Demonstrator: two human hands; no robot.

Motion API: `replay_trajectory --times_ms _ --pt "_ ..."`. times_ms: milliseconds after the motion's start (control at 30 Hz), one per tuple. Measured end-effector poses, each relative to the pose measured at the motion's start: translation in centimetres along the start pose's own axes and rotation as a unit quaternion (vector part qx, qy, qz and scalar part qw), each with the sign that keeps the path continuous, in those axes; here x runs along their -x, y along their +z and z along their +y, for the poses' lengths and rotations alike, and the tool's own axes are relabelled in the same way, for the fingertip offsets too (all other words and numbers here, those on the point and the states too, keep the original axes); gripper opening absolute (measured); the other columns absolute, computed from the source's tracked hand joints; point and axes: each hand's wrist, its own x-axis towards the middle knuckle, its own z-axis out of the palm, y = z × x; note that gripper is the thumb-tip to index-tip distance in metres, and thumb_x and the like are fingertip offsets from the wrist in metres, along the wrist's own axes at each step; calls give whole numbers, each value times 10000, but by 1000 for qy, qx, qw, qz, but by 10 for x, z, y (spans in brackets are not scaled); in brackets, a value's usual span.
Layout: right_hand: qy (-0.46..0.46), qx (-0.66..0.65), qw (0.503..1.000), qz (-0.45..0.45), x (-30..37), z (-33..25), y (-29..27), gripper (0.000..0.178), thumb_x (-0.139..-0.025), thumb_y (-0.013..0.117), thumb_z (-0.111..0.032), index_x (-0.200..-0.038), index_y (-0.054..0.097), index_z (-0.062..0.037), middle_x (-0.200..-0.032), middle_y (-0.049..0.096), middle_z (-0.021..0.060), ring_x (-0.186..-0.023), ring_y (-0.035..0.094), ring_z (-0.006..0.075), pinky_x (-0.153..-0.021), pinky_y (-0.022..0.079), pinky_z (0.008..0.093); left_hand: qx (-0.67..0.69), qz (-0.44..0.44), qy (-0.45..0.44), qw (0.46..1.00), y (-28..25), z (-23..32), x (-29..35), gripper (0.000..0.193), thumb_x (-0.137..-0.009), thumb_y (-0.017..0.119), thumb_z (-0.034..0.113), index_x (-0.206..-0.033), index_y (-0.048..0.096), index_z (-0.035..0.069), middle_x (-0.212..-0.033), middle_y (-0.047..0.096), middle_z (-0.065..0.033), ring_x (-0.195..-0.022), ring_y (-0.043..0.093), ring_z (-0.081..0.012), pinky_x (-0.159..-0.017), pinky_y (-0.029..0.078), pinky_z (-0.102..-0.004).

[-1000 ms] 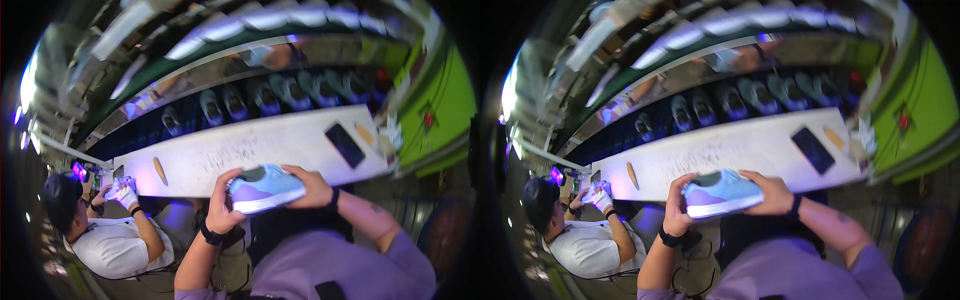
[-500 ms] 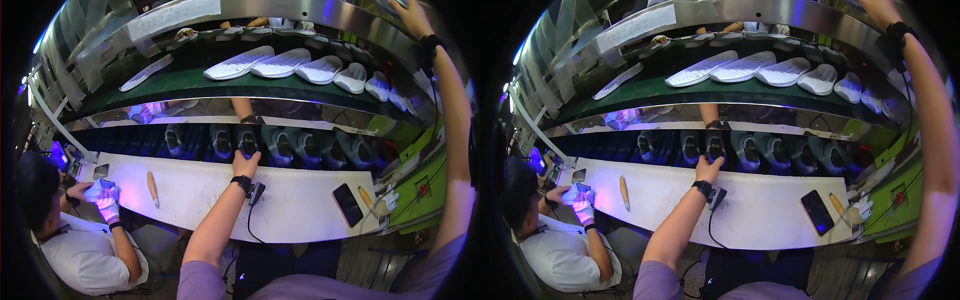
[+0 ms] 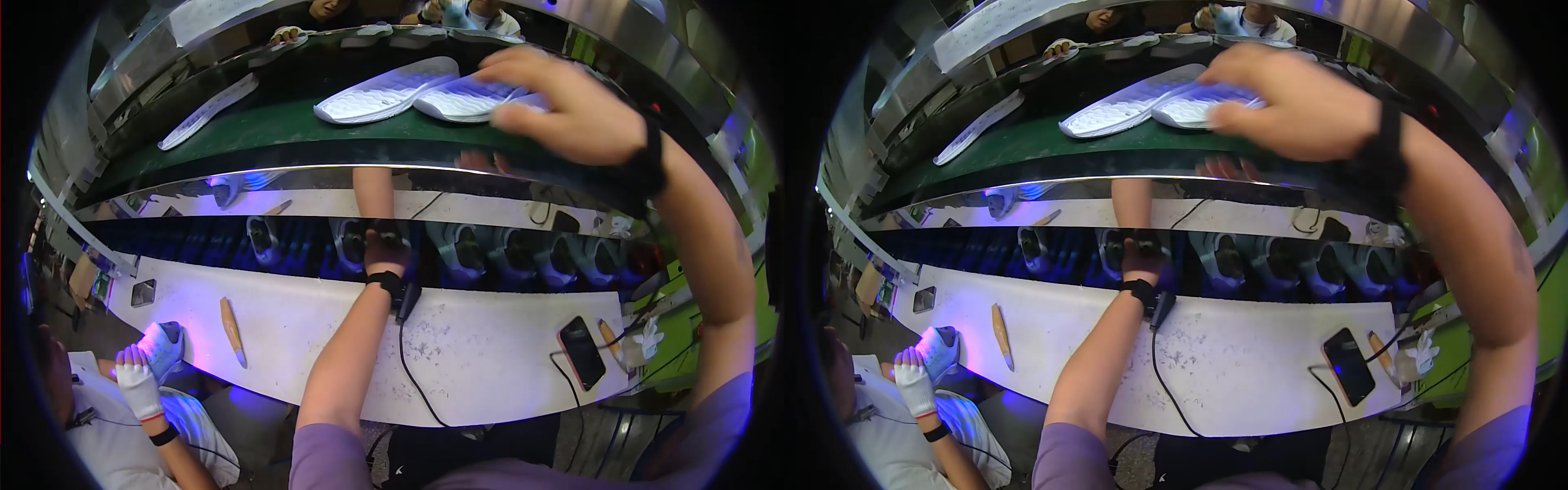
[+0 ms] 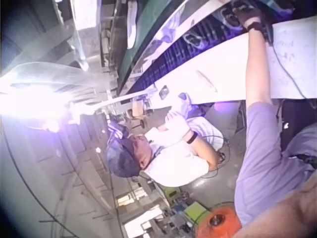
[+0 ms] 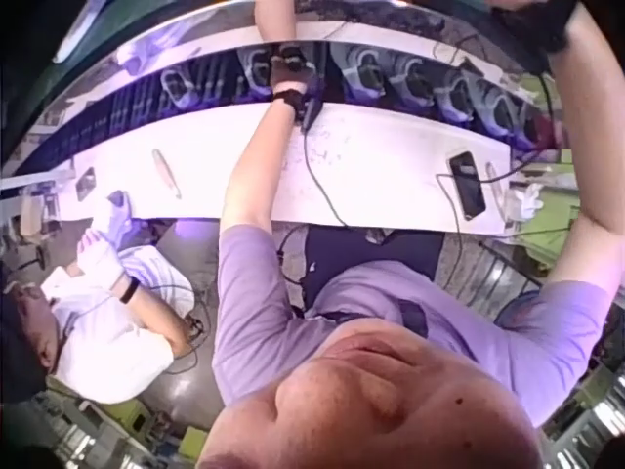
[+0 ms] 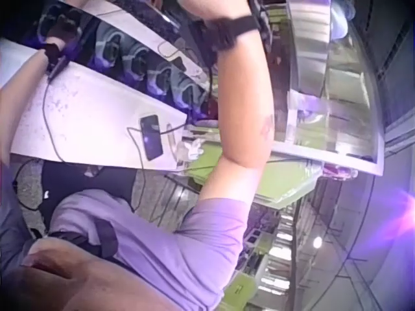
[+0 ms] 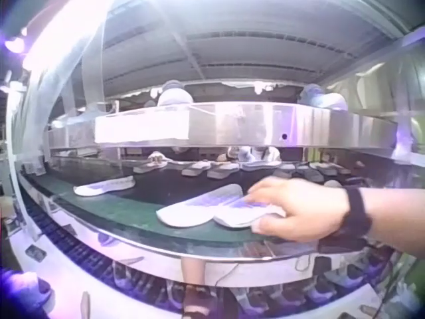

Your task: Insert shoe lasts and assemble upper components onto shoe soles at a manufacturing station.

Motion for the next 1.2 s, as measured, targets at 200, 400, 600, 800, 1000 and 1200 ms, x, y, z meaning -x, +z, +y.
replay_trajectory --times_ms 200,400,600,800,1000,1200 --pt "170 -2 950 -262 -39 1 20 564 -915 595 -325 -1359 551 20 -1137 684 239 -948 696 342 -857 534 392 142 70 -23 987 -31 44 11 415 -883 670 250 -1227 572 41 -1140 680 -193 -1087 650 -342 -914 509 -385" --pt "69 120 982 -127 -18 -17 6 270 -867 624 -277 -963 674 -29 -851 663 185 -840 647 394 -738 522 477 477 31 -184 859 -98 68 65 513 -858 695 39 -1346 541 -5 -1217 656 -121 -1082 632 -218 -919 507 -341" --pt "131 -217 951 177 44 -28 -34 214 -995 579 -187 -1059 616 13 -837 611 41 -757 567 120 -691 470 295 527 -186 -21 829 -190 79 162 512 -822 711 13 -1315 575 -7 -1218 652 -94 -1072 624 -182 -990 474 -323" --pt "181 -425 783 416 206 -108 -74 444 -1032 468 -184 -1414 392 27 -1346 547 172 -1265 534 264 -1116 392 418 242 -300 123 915 -217 84 231 414 -738 778 31 -1143 688 40 -1160 677 -133 -1091 636 -257 -995 480 -358" --pt "389 -454 724 344 307 -176 -22 269 -1007 518 -191 -1189 523 7 -1109 604 66 -1031 573 121 -931 460 287 -51 -106 347 930 -184 143 320 605 -741 777 166 -1319 600 142 -1403 516 -173 -1273 498 -370 -1112 305 -617" --pt "472 -497 678 266 351 -215 10 240 -1011 598 -206 -1153 540 -21 -954 598 -3 -832 546 50 -739 463 221 -283 -131 370 875 -140 201 299 697 -697 803 456 -1292 592 160 -1348 567 -99 -1300 477 -341 -1074 98 -810"
